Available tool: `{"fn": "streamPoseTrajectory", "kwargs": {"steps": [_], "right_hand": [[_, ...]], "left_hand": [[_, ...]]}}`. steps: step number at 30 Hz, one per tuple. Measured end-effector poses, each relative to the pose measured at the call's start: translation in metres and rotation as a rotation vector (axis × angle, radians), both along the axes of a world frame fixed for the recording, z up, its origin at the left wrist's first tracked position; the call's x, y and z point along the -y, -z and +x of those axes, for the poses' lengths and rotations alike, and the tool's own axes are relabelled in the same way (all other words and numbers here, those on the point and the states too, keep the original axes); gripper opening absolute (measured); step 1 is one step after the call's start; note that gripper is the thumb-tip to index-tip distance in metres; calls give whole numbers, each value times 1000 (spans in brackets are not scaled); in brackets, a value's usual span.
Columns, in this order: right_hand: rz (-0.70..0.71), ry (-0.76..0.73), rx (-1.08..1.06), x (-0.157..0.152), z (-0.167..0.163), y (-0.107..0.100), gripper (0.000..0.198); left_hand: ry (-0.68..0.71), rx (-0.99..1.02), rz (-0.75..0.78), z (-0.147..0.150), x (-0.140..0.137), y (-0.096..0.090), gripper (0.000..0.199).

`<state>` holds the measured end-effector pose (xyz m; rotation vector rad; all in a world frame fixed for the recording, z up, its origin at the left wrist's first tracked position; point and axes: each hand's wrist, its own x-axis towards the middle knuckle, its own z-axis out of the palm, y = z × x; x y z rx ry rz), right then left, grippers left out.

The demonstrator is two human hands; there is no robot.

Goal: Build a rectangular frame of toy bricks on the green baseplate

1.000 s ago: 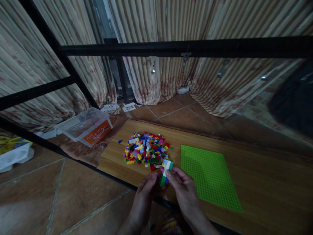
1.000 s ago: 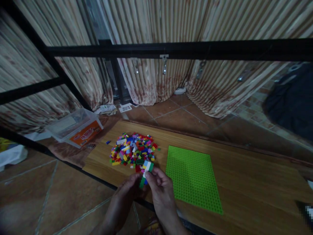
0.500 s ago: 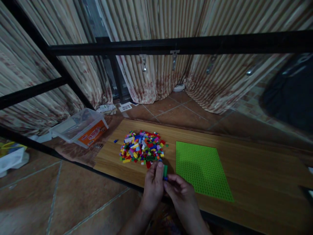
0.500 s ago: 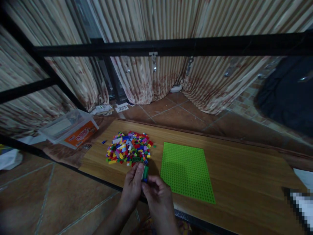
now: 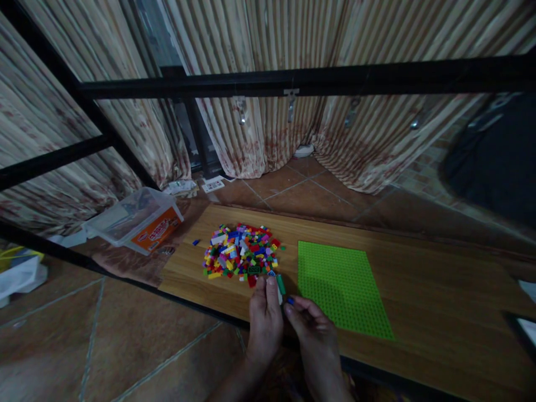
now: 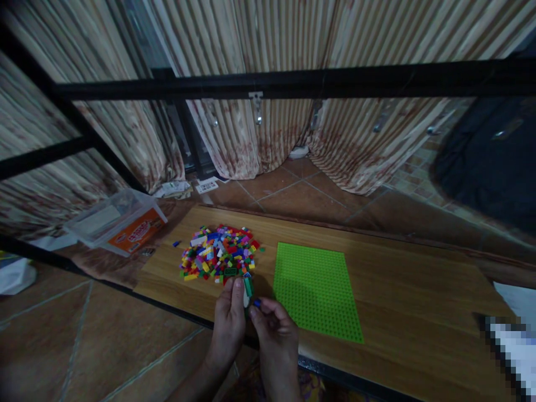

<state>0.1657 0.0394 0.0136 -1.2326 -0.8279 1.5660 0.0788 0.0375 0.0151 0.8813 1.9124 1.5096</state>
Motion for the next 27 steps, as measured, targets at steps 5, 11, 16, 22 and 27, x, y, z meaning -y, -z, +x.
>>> {"fn": "streamPoseTrajectory", "kwargs": {"steps": [5, 11, 16, 22, 27], "right_hand": [[-8, -19, -28, -1, 2, -5, 29], [-163, -21, -171, -5, 12, -14, 35], [-189, -108, -295, -14, 18, -22, 42], [-76, -168, -75, -18, 15, -23, 39], [-91, -108, -107, -15, 16, -21, 39]], "left_hand": [[74, -66, 14, 1, -4, 1, 37], [136, -9, 20, 0, -5, -6, 36], [319, 141, 18, 4, -1, -17, 36], [379, 82, 22, 7, 5, -15, 33], [316, 113, 18, 11, 6, -15, 34]]}}
